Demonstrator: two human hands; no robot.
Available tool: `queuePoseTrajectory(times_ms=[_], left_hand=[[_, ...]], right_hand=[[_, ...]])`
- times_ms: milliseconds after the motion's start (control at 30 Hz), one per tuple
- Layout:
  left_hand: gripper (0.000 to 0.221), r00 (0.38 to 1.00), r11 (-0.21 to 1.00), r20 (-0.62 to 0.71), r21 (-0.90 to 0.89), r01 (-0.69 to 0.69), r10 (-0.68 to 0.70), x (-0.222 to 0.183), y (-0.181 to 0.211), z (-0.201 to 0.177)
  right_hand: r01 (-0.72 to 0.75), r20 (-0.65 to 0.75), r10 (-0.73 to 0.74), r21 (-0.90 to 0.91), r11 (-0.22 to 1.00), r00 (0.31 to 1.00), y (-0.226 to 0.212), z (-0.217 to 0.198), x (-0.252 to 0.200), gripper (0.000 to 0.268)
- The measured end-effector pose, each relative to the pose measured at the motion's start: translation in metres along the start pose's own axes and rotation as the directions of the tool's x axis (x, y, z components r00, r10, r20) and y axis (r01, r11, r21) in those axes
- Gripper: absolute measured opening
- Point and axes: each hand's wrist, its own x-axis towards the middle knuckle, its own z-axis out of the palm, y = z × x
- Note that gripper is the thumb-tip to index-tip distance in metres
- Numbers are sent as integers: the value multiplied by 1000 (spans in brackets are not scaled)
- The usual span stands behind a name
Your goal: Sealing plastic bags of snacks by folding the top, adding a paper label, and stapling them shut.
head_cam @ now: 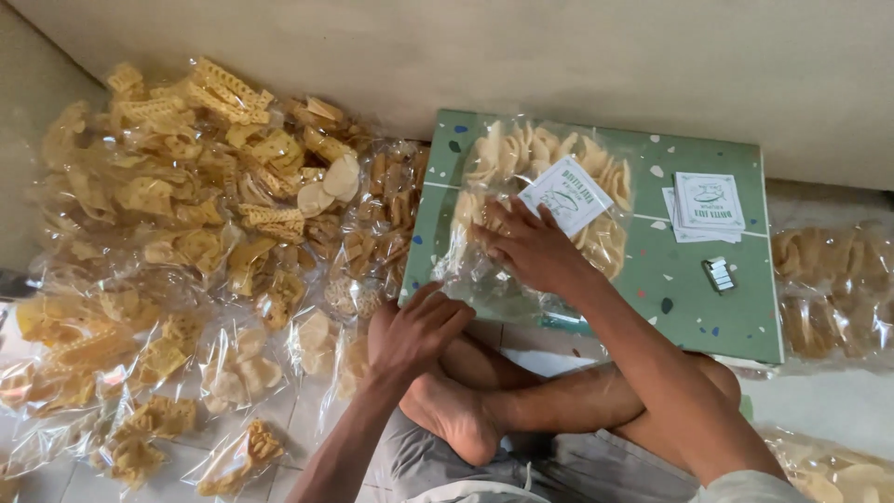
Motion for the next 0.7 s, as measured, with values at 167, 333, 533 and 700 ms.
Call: queuePoseTrajectory(times_ms=[167, 333, 533, 700], left_hand=[[17, 998, 999, -60, -34, 11, -13, -20, 12, 6], [16, 993, 999, -114, 34, 34, -30, -28, 17, 9], [33, 961, 947, 196, -218, 235, -193, -99, 45, 32], [27, 826, 701, 221, -442, 559, -519, -95, 15, 22]], right_hand=[[-11, 25, 4, 289, 957, 1000, 11, -14, -21, 50], [253, -626, 55, 393, 884, 778, 32, -11, -99, 36], [-80, -612, 137, 119, 990, 779, 36, 56, -210, 56], [-74, -660, 27, -44, 996, 751, 32, 107, -242, 54]])
